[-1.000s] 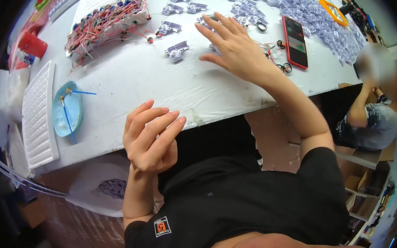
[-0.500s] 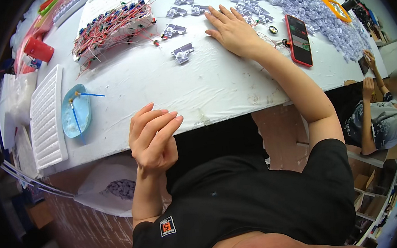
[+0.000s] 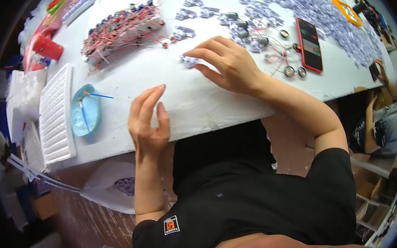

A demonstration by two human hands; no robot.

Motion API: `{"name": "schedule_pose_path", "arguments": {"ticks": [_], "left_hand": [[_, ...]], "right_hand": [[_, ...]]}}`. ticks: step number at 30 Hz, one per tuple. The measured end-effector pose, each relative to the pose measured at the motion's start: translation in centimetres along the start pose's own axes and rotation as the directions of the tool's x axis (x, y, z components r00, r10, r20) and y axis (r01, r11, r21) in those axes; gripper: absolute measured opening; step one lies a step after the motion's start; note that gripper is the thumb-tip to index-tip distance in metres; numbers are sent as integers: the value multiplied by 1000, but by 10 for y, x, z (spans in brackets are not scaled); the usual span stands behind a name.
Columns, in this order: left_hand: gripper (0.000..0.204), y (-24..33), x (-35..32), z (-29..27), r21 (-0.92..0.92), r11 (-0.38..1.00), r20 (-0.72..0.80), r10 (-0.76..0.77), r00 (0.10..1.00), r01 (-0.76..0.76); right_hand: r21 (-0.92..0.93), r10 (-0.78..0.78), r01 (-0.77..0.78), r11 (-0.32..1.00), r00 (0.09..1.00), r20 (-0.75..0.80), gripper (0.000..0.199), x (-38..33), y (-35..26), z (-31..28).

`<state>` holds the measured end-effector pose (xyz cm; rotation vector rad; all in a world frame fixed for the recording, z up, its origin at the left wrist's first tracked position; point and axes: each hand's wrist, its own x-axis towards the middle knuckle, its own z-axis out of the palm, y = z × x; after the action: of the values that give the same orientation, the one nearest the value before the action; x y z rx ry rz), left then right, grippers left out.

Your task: The person assembles small electronic components by hand, inserting small motors and wires into plastic housings.

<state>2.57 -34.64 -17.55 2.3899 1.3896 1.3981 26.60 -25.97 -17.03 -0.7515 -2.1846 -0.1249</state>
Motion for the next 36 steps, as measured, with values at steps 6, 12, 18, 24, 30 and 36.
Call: {"name": "schedule_pose_path", "arguments": {"ticks": [6,12,18,24,30,36], "left_hand": [[45,-5,7,10,29,995,57,-102,993,100],[46,-5,9,10,26,991,88,-129,988,128],[43,-3,7,8,35,998,87,-61,994,58],[39,-2,20,-35,0,1000,61,30,998,-30],[26,-8,123,-85,5,1000,75,-25,997,25],[29,-103,228,-11,-23,986,222,-154,963,163]], "right_hand": [[8,183,-184,983,983,32,31,-8,22,-1],[39,68,-73,997,991,118,34,-9,26,12],[78,19,-33,996,984,175,32,-13,8,1],[127,31,-44,991,994,104,37,-13,5,3],[215,-26,16,976,999,44,38,-9,-3,5],[222,-85,73,972,996,42,38,-10,-1,10]]}}
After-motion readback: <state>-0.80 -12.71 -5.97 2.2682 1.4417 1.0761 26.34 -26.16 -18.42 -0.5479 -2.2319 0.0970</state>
